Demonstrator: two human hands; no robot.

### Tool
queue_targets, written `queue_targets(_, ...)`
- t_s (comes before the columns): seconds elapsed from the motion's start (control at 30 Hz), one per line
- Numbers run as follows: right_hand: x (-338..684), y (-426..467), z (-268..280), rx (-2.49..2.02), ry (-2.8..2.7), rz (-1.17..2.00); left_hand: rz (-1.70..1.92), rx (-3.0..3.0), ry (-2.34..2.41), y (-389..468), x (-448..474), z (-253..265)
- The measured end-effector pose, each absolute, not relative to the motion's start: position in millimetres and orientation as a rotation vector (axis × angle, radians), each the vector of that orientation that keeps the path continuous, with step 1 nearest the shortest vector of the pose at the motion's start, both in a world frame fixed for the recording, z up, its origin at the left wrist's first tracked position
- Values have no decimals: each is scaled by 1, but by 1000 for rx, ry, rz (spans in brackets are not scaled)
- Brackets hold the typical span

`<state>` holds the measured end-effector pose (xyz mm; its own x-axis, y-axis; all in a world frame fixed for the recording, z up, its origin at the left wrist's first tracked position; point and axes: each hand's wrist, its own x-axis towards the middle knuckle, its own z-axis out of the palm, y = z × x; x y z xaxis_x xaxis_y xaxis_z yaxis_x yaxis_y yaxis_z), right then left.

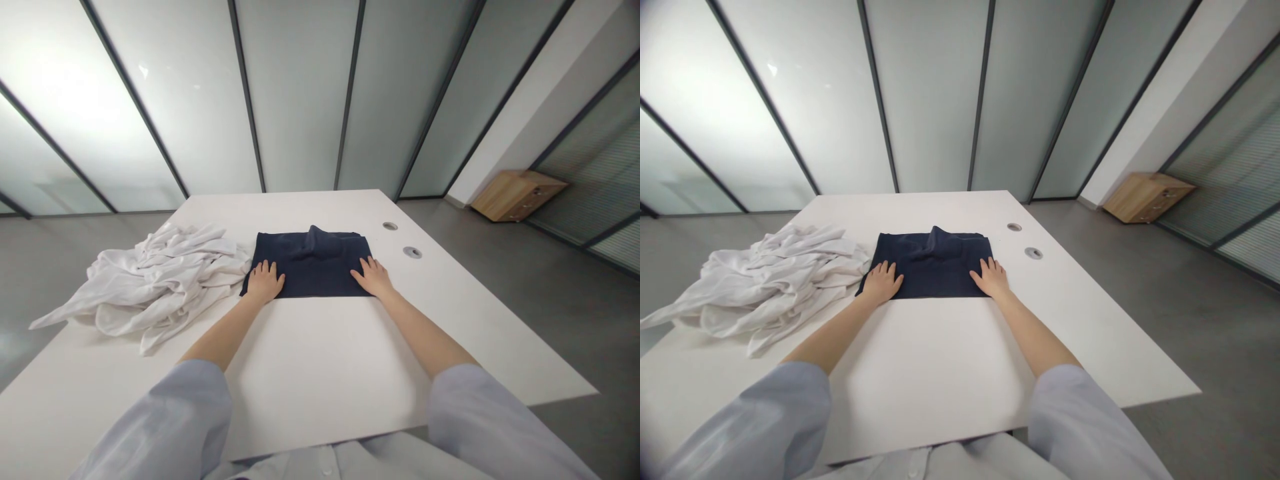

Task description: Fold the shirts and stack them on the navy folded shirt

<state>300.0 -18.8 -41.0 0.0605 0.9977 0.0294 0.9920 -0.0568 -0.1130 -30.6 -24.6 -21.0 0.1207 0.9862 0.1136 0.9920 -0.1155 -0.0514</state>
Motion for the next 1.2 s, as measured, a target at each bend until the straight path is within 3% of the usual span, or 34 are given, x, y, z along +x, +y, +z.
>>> queue_targets(0.23,325,-24,-28,-2089,-2016,116,-112,-2366,-2232,-23,-54,11)
queue_targets(0.53,343,55,-31,-1935,-1206,633,-551,-2023,-2751,58,-67,3)
queue_targets(0.67,335,67,-31,-2018,-1231,587,-811,-1894,-2829,73,-69,-5)
queue_targets(0.9,338,61,-32,-1971,-1385,316,-903,-1830,-2795,71,-78,-1)
queue_targets(1.2,336,60,-34,-2061,-1629,191,-518,-2020,-2541,61,-65,3)
